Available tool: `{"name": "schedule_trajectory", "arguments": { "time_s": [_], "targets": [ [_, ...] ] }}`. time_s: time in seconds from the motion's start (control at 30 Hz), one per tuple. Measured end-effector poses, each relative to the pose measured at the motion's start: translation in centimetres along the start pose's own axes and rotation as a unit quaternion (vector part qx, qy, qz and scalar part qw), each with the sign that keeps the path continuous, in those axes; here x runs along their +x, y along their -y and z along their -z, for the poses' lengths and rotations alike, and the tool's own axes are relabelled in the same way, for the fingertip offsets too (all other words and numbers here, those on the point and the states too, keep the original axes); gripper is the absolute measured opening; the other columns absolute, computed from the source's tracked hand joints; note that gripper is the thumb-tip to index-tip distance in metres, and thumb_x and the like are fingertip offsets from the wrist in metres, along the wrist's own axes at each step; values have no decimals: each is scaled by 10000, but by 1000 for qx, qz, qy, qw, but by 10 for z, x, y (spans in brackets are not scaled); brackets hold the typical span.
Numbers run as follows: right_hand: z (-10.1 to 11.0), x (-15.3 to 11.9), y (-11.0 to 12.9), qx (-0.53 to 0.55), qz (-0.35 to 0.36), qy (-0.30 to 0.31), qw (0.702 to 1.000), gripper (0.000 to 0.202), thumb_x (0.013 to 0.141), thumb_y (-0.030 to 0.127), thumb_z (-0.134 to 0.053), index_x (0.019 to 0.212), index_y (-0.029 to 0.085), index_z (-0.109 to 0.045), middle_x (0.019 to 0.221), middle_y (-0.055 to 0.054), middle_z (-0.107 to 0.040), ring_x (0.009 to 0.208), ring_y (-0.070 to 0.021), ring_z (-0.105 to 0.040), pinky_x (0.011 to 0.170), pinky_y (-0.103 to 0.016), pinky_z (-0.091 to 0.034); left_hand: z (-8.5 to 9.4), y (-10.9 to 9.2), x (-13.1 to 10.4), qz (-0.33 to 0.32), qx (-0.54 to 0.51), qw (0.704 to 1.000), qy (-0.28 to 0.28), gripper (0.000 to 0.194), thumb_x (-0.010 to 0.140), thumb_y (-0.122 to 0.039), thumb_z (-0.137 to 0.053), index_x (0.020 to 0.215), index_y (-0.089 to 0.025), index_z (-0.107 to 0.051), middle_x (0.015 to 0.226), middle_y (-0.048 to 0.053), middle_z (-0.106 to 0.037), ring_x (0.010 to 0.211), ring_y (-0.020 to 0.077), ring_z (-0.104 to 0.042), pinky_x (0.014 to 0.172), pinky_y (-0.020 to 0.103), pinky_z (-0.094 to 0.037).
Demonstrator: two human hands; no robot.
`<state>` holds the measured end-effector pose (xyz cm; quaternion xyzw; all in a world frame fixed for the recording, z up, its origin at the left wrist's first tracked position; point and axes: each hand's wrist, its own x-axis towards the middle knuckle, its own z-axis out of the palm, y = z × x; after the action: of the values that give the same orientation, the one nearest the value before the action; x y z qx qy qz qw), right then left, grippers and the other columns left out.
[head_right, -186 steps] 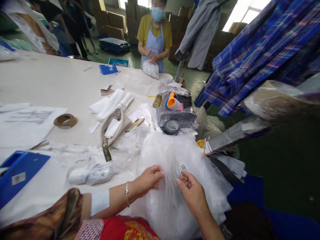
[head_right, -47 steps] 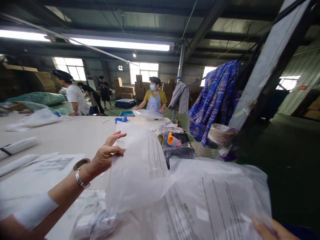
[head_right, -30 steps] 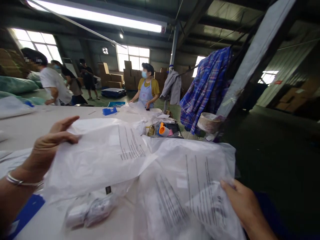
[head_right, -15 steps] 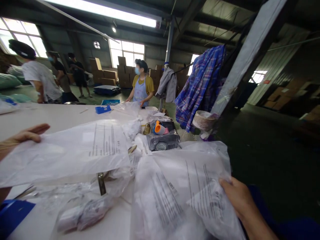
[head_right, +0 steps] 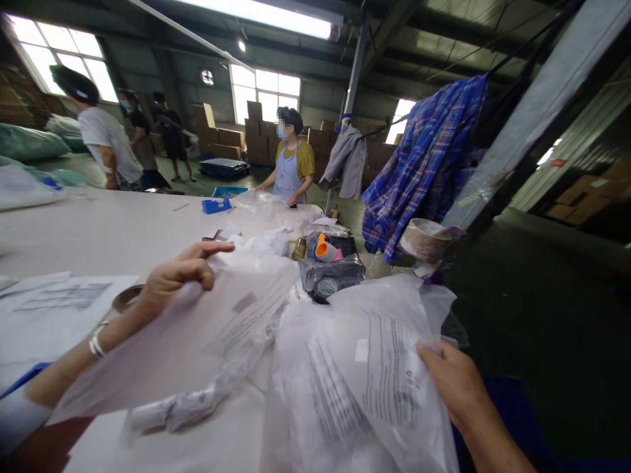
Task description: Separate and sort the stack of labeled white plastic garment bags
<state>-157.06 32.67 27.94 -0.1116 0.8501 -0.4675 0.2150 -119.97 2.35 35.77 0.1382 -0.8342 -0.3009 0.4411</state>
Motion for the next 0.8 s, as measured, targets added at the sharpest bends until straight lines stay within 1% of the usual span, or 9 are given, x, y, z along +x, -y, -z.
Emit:
{"name": "schedule_trajectory", "arguments": {
  "time_s": [0.1,0.2,0.33,0.37,0.43,0.5,0.57,0.7,0.8],
  "targets": [
    [-4,-8,11,-34,2,6,999,499,682,507,-650,1038,159,-679,805,-60,-754,803,-303,-700,665,-360,-531,-53,-20,1,-27,-13,1000,4,205,794,-61,-527,618,-147,-589,1116,91,-656,1014,182,-626,906,331,-491],
    [-10,-19,18,-51,17,29,998,535,679,561,-646,1042,169,-677,834,-63,-759,832,-311,-701,694,-367,-540,-114,-42,-8,-92,-25,995,18,251,707,39,-451,687,-148,-616,1057,84,-656,967,162,-623,814,296,-515],
    [-19,-30,16,-89,63,68,992,577,684,649,-635,1016,180,-689,921,-74,-762,885,-313,-694,711,-359,-554,-193,-63,-21,-181,69,979,67,91,751,-79,-565,784,-140,-625,1055,109,-634,948,212,-584,782,341,-512],
    [-21,-31,13,-96,86,76,989,570,696,652,-628,1009,180,-696,949,-75,-760,908,-309,-690,739,-356,-557,-210,-66,-24,-208,98,969,92,51,793,-132,-578,818,-134,-623,1033,115,-627,941,221,-574,768,349,-502],
    [-24,-30,4,-102,129,101,981,543,695,629,-643,991,180,-712,989,-76,-755,955,-306,-678,810,-355,-557,-236,-69,-29,-245,132,951,131,94,875,-201,-549,842,-131,-604,962,113,-606,921,227,-555,730,356,-469],
    [-24,-27,-8,-91,150,124,977,522,679,600,-669,980,177,-724,1028,-84,-748,997,-307,-665,869,-358,-551,-253,-71,-32,-255,140,946,144,150,922,-213,-497,814,-142,-574,902,102,-579,892,228,-539,695,365,-426],
    [-21,-22,-20,-63,155,136,977,504,675,578,-690,973,173,-729,1064,-95,-740,1024,-307,-657,885,-353,-555,-261,-72,-35,-251,141,947,142,169,934,-206,-472,797,-152,-553,885,94,-563,886,233,-530,705,389,-401],
    [-14,-20,-36,-23,150,140,978,464,665,526,-751,968,174,-734,1077,-91,-738,1047,-305,-653,866,-315,-571,-263,-74,-33,-253,145,945,145,160,933,-205,-462,819,-155,-562,892,82,-563,877,239,-539,786,455,-402],
    [-13,-28,-38,-1,139,139,980,477,663,486,-783,1027,181,-730,1035,-82,-749,1017,-311,-669,839,-329,-586,-261,-73,-25,-249,149,945,151,173,935,-224,-468,841,-156,-597,885,78,-581,869,251,-560,845,510,-409]
  ]
}}
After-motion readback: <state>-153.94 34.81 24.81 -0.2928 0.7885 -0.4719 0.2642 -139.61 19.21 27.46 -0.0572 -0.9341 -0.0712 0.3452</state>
